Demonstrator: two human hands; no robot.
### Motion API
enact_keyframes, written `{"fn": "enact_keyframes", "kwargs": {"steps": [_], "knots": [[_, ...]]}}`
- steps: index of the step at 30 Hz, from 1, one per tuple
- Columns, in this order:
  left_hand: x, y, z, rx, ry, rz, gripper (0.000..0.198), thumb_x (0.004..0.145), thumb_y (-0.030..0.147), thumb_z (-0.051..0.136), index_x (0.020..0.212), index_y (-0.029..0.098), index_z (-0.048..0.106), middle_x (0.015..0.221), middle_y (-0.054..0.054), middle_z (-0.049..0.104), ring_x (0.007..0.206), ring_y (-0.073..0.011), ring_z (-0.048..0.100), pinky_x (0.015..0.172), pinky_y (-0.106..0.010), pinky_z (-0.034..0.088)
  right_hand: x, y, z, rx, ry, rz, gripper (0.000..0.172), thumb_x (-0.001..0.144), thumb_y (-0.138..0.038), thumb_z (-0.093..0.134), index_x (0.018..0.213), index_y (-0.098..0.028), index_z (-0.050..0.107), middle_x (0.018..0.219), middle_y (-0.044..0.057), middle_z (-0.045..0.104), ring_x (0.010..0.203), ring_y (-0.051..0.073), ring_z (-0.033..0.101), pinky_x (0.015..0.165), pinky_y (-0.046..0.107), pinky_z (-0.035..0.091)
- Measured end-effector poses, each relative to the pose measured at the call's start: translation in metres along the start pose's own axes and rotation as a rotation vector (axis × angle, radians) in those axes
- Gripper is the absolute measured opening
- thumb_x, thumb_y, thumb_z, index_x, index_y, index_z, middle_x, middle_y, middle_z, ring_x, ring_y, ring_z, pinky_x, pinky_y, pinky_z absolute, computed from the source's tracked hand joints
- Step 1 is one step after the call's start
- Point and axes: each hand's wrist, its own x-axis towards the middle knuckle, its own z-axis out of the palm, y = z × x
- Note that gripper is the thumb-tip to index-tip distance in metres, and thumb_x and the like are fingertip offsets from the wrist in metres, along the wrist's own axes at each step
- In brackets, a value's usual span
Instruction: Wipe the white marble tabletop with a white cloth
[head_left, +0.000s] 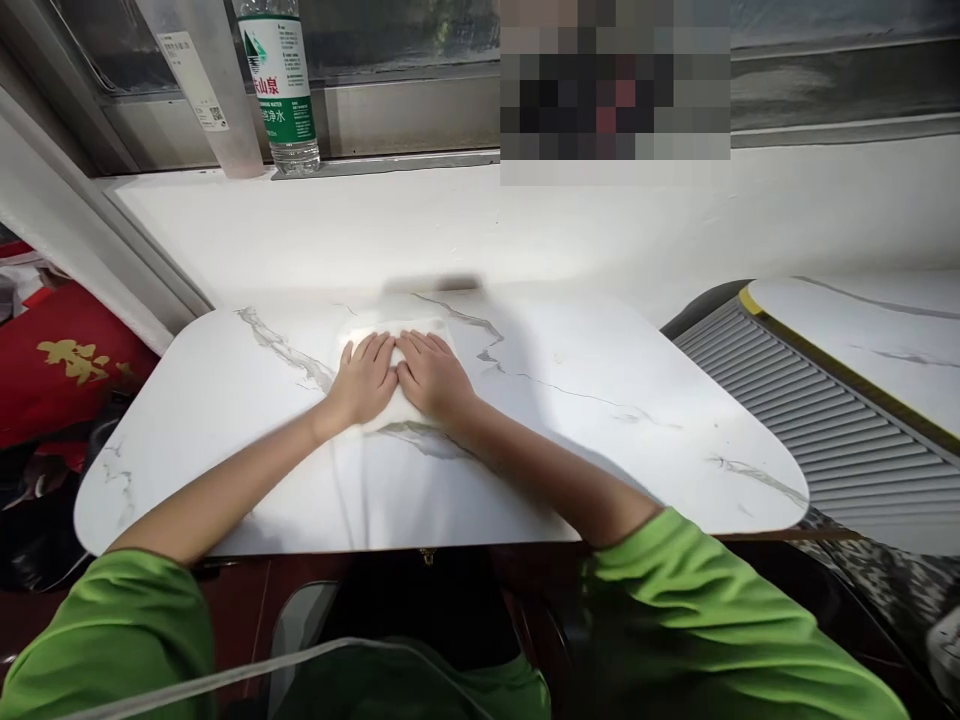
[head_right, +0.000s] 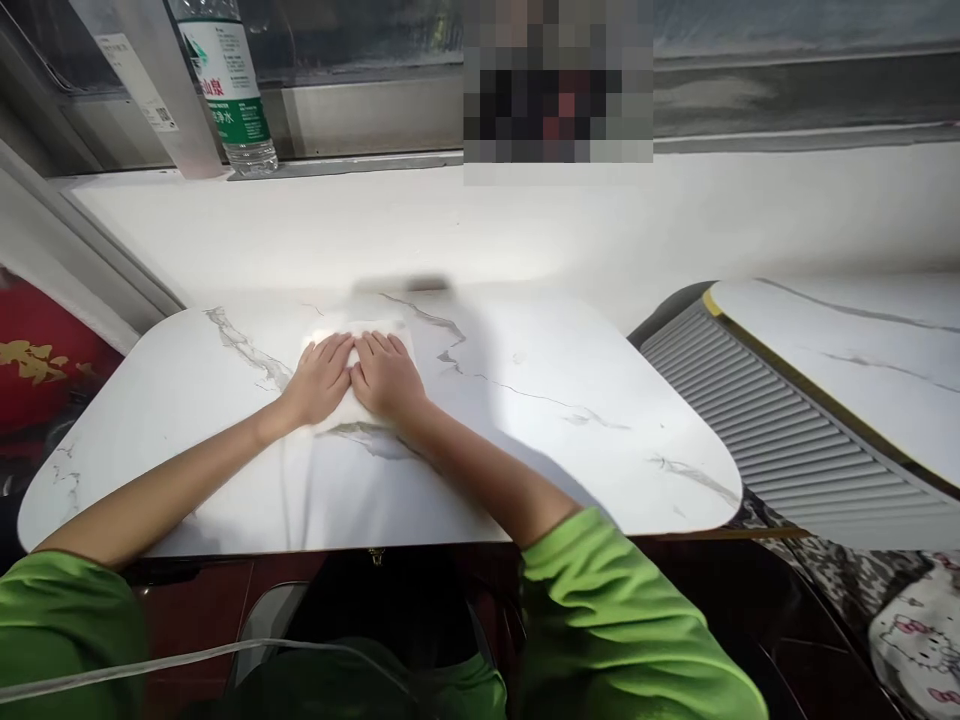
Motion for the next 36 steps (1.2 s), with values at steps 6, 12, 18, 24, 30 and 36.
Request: {"fn": "enact_keyframes", "kwargs": {"steps": [6, 12, 18, 24, 30, 36], "knots": [[-0.065, 0.024, -0.007, 0.011, 0.016, 0.098, 0.053, 0.098, 0.025, 0.028, 0.146, 0.007, 0.038, 0.155, -0.015, 0.039, 0.146, -0.0286, 0.029, 0.120, -0.054, 0.019, -0.065, -0.039, -0.011, -0.028, 0.003, 0.012, 0.051, 0.094, -0.019, 0.033, 0.137, 0.001, 0.052, 0.145, 0.018, 0.051, 0.138, 0.029, 0.043, 0.118, 0.047, 0.029], [-0.116, 0.041, -0.010, 0.026, 0.057, 0.138, 0.053, 0.098, 0.024, 0.026, 0.145, 0.003, 0.041, 0.153, -0.017, 0.042, 0.146, -0.0295, 0.031, 0.121, -0.053, 0.020, -0.111, -0.066, -0.023, -0.069, -0.014, -0.096, 0.054, 0.096, -0.023, 0.033, 0.139, 0.004, 0.048, 0.148, 0.022, 0.046, 0.141, 0.030, 0.038, 0.118, 0.048, 0.030], [-0.139, 0.042, -0.012, 0.009, 0.046, 0.101, 0.054, 0.098, 0.025, 0.028, 0.147, 0.005, 0.036, 0.156, -0.019, 0.035, 0.149, -0.0312, 0.023, 0.120, -0.056, 0.019, -0.120, -0.078, -0.025, -0.030, -0.016, -0.171, 0.054, 0.095, -0.024, 0.035, 0.138, 0.005, 0.049, 0.148, 0.024, 0.046, 0.141, 0.034, 0.039, 0.117, 0.049, 0.031], [-0.098, 0.019, -0.019, -0.024, -0.081, -0.088, 0.052, 0.098, 0.025, 0.030, 0.147, 0.008, 0.036, 0.159, -0.019, 0.028, 0.151, -0.0320, 0.015, 0.120, -0.057, 0.015, -0.071, -0.065, -0.009, 0.025, -0.038, -0.165, 0.054, 0.093, -0.022, 0.036, 0.136, 0.005, 0.051, 0.145, 0.024, 0.049, 0.137, 0.033, 0.043, 0.117, 0.048, 0.029], [-0.017, -0.031, -0.018, -0.014, -0.043, -0.175, 0.051, 0.096, 0.020, 0.029, 0.144, 0.007, 0.038, 0.159, -0.016, 0.030, 0.149, -0.0295, 0.021, 0.121, -0.053, 0.017, 0.021, -0.035, 0.020, 0.010, -0.069, -0.117, 0.051, 0.093, -0.020, 0.034, 0.137, 0.000, 0.050, 0.145, 0.022, 0.049, 0.136, 0.030, 0.043, 0.116, 0.047, 0.027], [0.058, -0.085, -0.013, -0.023, 0.009, -0.131, 0.051, 0.093, 0.021, 0.031, 0.141, 0.014, 0.044, 0.156, -0.013, 0.037, 0.146, -0.0276, 0.029, 0.119, -0.052, 0.022, 0.093, -0.015, 0.040, -0.011, -0.053, -0.038, 0.049, 0.093, -0.017, 0.030, 0.135, 0.000, 0.050, 0.145, 0.021, 0.050, 0.135, 0.029, 0.043, 0.114, 0.043, 0.025]]}}
